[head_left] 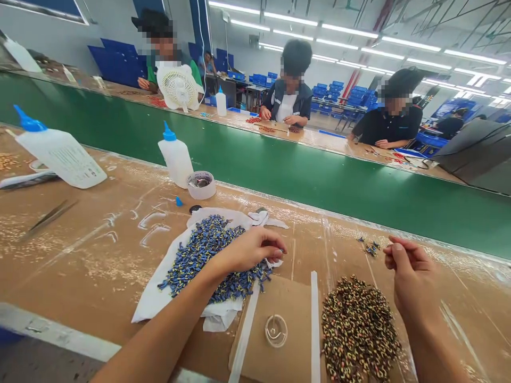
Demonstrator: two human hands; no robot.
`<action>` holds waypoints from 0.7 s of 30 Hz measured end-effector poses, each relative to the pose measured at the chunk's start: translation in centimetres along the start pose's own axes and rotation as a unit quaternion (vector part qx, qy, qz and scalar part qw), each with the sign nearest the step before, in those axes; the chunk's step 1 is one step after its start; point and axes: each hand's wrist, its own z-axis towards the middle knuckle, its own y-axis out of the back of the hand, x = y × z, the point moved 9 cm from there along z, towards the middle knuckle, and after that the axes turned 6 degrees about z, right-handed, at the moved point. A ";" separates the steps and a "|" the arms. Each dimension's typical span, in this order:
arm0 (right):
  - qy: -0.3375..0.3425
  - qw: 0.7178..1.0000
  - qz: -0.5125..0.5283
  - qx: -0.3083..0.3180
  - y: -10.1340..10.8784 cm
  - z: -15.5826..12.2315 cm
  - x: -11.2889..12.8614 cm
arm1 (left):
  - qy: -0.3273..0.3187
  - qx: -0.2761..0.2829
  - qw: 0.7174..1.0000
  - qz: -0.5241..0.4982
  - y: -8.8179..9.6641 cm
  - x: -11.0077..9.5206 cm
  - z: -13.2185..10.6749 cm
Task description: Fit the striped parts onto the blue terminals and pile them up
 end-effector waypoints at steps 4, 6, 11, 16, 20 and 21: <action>0.002 0.975 -0.029 0.221 -6.7 -6.4 3.9 | -0.009 0.021 0.999 -0.038 -1.3 0.3 0.5; 0.000 0.924 -0.038 0.381 -10.3 -10.7 4.7 | -0.014 0.026 0.999 -0.042 -1.7 0.5 0.7; 0.019 0.836 -0.091 0.541 -14.0 -17.2 4.7 | -0.035 0.013 0.999 -0.016 -2.6 0.6 1.2; -0.010 0.817 -0.090 0.570 -14.9 -19.1 3.3 | -0.045 0.013 0.999 -0.017 -4.4 1.4 1.9; -0.011 0.819 -0.077 0.569 -15.1 -18.9 3.0 | -0.042 0.040 0.998 -0.026 -6.2 2.4 2.3; -0.012 0.819 -0.070 0.569 -15.1 -18.9 3.0 | -0.044 0.044 0.998 -0.022 -6.5 2.5 2.3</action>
